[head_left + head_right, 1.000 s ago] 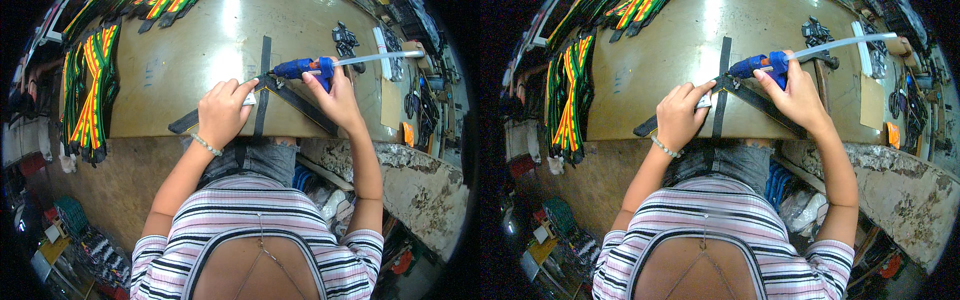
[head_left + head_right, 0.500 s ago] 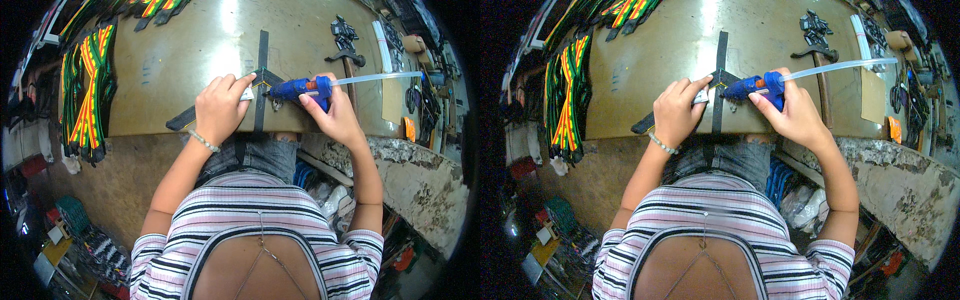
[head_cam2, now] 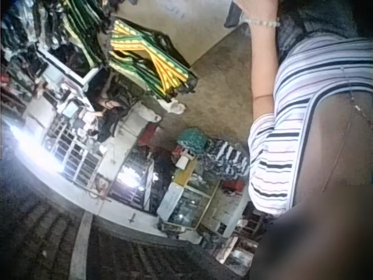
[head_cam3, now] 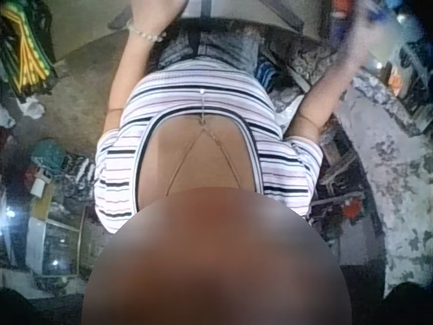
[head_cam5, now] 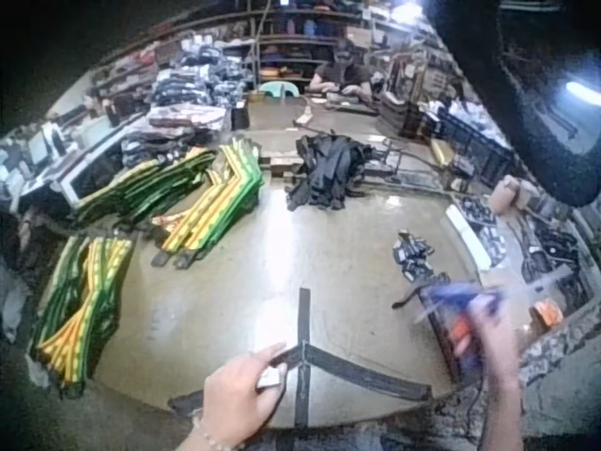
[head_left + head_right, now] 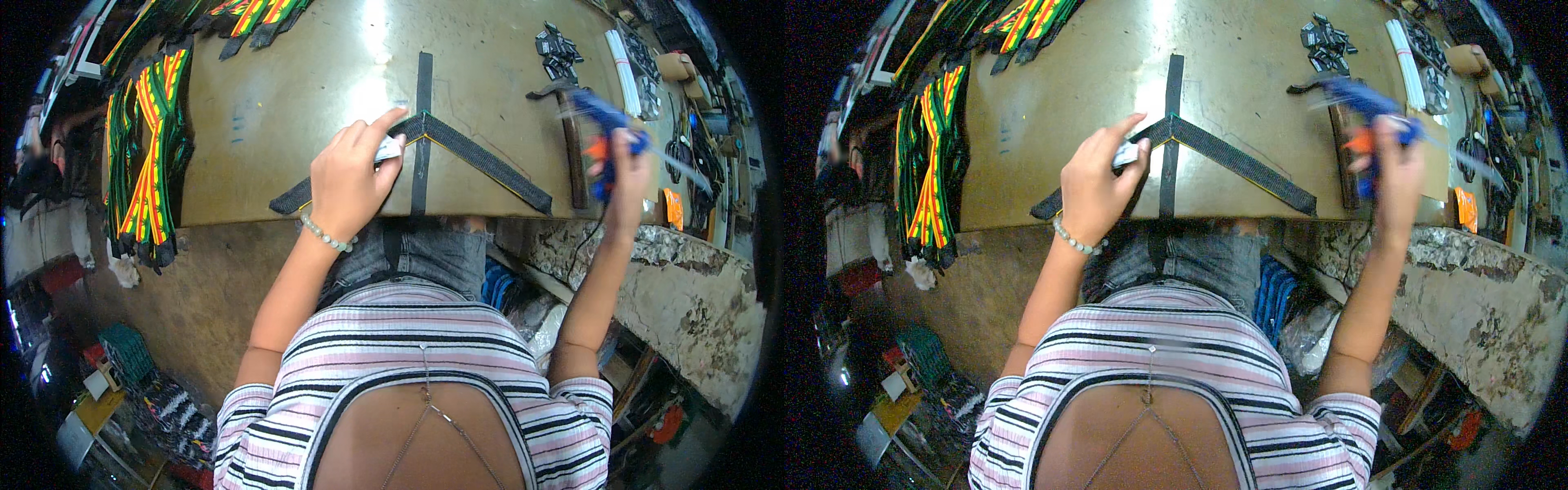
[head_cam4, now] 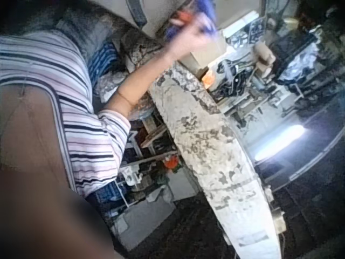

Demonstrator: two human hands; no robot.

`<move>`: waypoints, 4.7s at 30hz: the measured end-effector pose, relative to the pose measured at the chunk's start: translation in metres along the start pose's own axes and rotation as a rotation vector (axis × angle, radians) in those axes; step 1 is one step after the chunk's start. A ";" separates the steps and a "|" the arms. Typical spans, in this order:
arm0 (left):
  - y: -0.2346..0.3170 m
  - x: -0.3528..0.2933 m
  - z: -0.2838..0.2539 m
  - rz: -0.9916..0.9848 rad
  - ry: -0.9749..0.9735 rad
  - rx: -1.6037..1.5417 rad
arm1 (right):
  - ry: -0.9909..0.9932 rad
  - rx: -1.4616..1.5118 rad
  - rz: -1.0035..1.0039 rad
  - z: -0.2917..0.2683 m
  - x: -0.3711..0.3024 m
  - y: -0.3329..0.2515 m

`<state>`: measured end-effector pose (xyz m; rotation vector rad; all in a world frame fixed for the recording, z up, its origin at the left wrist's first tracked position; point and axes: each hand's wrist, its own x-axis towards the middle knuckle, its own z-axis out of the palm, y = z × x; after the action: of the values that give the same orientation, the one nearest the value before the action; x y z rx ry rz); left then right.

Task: The person assembles a strap by applying hot glue to a black webbing strip, attaching a colorful patterned strap, and securing small metal buckles. They repeat this process for multiple strap sections, using a glue gun and hammer to fasten components.

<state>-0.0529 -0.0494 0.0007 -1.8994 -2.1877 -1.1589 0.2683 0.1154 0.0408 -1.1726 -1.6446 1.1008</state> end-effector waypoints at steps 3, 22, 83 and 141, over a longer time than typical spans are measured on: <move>0.004 0.003 -0.014 -0.369 0.040 -0.542 | 0.694 -0.656 -0.093 -0.074 0.029 0.063; 0.030 0.004 -0.016 -0.758 -0.142 -1.670 | -0.555 0.671 0.405 0.178 -0.072 -0.047; 0.014 -0.018 -0.035 -0.569 -0.386 -1.179 | -0.524 0.886 0.513 0.160 -0.085 -0.048; -0.001 0.017 0.014 -0.339 -0.113 -0.238 | -0.614 -0.296 0.151 0.183 0.015 -0.029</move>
<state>-0.0521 -0.0276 -0.0027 -1.7545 -2.6164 -1.4532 0.0856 0.0900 0.0177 -1.2303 -2.2776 1.4474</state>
